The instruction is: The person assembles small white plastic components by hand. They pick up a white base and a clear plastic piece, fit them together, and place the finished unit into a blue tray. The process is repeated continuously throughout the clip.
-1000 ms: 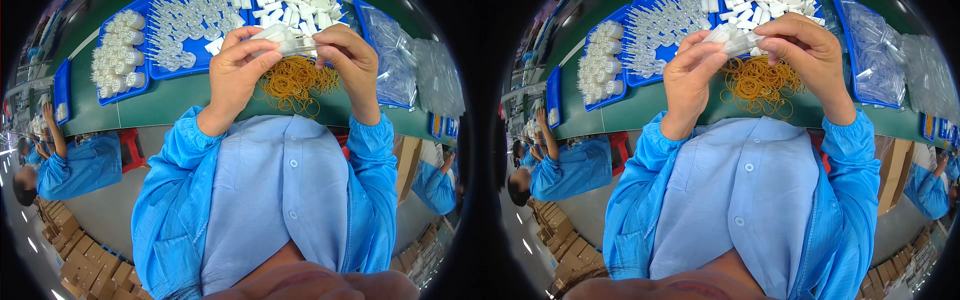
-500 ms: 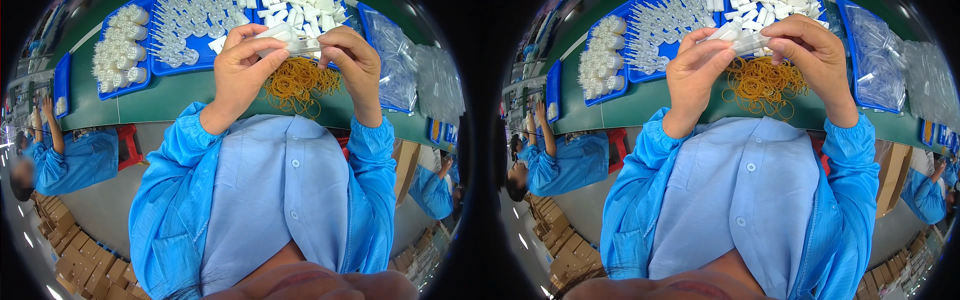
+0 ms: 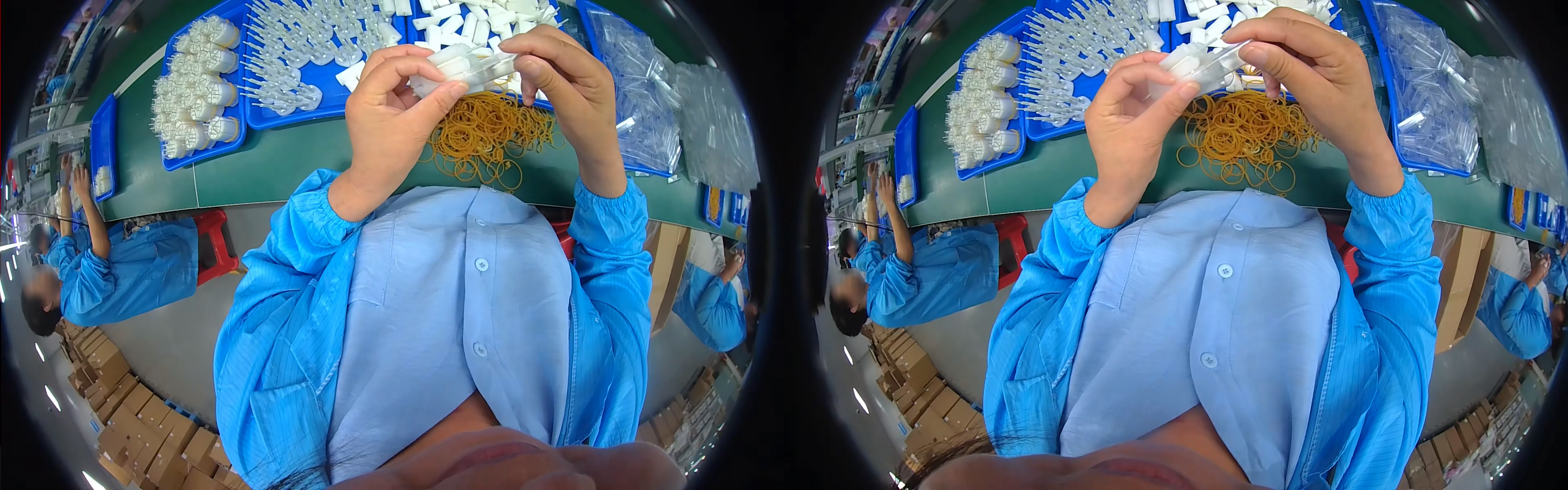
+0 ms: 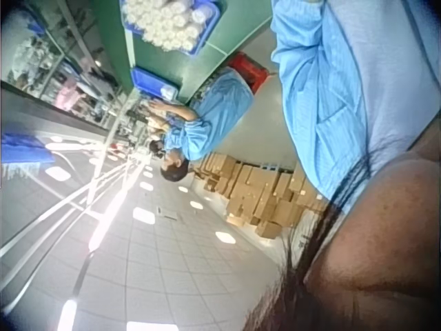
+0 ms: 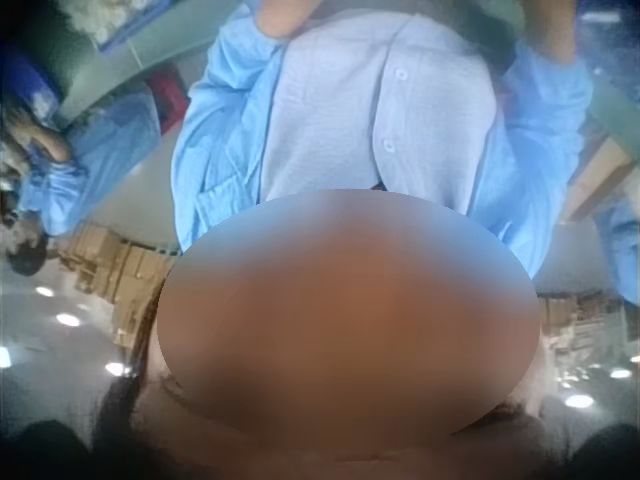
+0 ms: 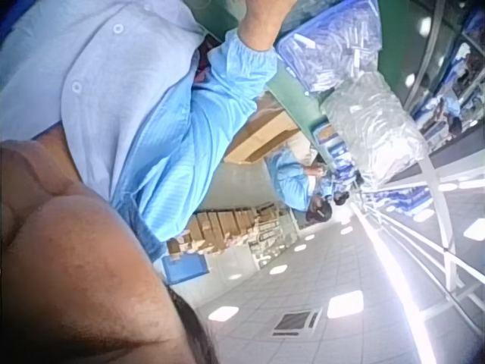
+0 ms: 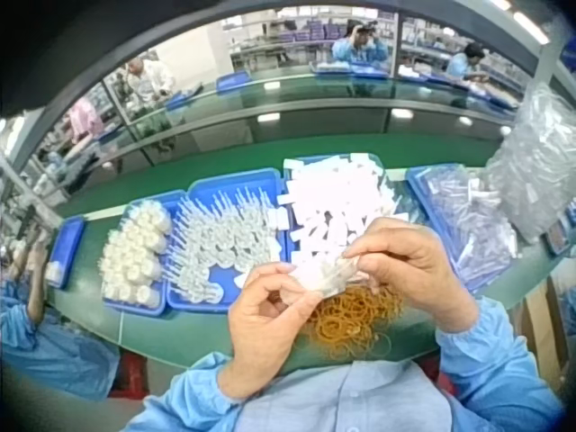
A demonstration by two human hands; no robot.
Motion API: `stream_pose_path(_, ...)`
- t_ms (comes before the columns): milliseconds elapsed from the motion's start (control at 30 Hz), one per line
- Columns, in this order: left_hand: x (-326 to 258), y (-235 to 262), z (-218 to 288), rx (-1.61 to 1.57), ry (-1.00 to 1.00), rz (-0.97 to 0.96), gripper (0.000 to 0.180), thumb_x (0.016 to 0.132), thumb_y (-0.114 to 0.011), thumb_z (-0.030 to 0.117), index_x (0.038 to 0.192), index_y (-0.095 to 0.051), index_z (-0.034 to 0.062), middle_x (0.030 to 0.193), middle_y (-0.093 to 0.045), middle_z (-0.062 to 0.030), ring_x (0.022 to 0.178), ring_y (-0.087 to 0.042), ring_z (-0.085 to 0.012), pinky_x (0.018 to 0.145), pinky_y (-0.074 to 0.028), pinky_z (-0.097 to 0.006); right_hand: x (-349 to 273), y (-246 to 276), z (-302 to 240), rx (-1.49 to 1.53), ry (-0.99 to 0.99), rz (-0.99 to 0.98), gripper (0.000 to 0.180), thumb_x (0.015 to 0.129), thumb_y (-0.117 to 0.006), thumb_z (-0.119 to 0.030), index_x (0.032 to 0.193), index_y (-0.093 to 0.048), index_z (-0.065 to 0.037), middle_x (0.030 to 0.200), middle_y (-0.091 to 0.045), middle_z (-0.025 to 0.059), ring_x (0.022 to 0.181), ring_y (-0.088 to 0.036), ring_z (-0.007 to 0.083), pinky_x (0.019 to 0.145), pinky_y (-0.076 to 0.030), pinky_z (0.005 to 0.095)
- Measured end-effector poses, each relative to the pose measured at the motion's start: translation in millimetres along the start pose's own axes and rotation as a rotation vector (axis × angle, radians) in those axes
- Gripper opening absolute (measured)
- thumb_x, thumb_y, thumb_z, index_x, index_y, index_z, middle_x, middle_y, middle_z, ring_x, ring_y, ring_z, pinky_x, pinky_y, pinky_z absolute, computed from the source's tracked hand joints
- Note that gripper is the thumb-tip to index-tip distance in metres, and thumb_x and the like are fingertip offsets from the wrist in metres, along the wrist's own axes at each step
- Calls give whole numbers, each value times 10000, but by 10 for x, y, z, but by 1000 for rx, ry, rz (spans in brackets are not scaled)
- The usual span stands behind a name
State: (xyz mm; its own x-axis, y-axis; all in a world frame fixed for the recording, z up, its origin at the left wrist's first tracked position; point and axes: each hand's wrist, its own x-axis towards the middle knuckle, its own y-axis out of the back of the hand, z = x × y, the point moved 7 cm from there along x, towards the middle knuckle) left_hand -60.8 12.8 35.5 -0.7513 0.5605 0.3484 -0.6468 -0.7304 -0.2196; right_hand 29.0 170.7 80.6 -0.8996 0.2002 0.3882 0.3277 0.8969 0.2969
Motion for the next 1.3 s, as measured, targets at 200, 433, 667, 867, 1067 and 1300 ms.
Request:
stream_pose_path(200, 12, 46, -44, 104, -8, 7, 132, 805, -731, 9, 925, -674, 12, 1131, -483, -64, 890, -561, -106, 737, -513, -220, 14, 29, 41, 27, -53, 45, 194, 930, -571, -85, 1074, -655, 14, 809, -574, 48, 611, -531, 85, 559, -428, 204)
stream_pose_path(433, -8, 2, 31, 150, -11, -23, 198, 862, -685, 57, 1060, -699, 53, 1122, -467, -52, 887, -536, -89, 738, -484, -212, -103, -53, 125, 272, -148, 209, 196, 921, -609, -97, 1088, -657, -5, 746, -604, 32, 629, -580, 78, 583, -488, 202)
stream_pose_path(667, -16, -33, 68, 162, -54, -57, 192, 874, -668, 50, 1063, -701, 51, 1111, -452, -53, 938, -526, -99, 780, -489, -229, -101, -33, 132, 277, -134, 196, 183, 935, -592, -96, 1074, -662, 0, 758, -611, 28, 625, -578, 65, 571, -482, 190)
stream_pose_path(867, 2, 0, 22, 156, 17, -61, 154, 849, -697, 50, 1003, -712, 45, 1112, -451, -57, 944, -524, -104, 755, -487, -227, -42, -14, 11, 72, 57, 80, 180, 930, -581, -82, 1063, -648, 18, 814, -599, 68, 654, -567, 109, 618, -482, 232)
stream_pose_path(1067, -13, -7, 28, 102, 9, -26, 152, 811, -726, 15, 960, -708, 40, 1116, -457, -57, 937, -526, -110, 744, -489, -226, -86, -30, 128, 114, -162, 94, 193, 927, -580, -75, 1081, -651, 16, 793, -575, 53, 632, -551, 97, 586, -451, 221)
stream_pose_path(1300, -8, -13, -44, -21, 17, -36, 164, 827, -700, -14, 965, -614, 3, 1069, -511, -60, 987, -555, -135, 791, -502, -237, -25, -4, 66, 53, -78, 88, 208, 914, -609, -107, 1087, -659, -2, 807, -590, 43, 629, -544, 98, 590, -443, 227)
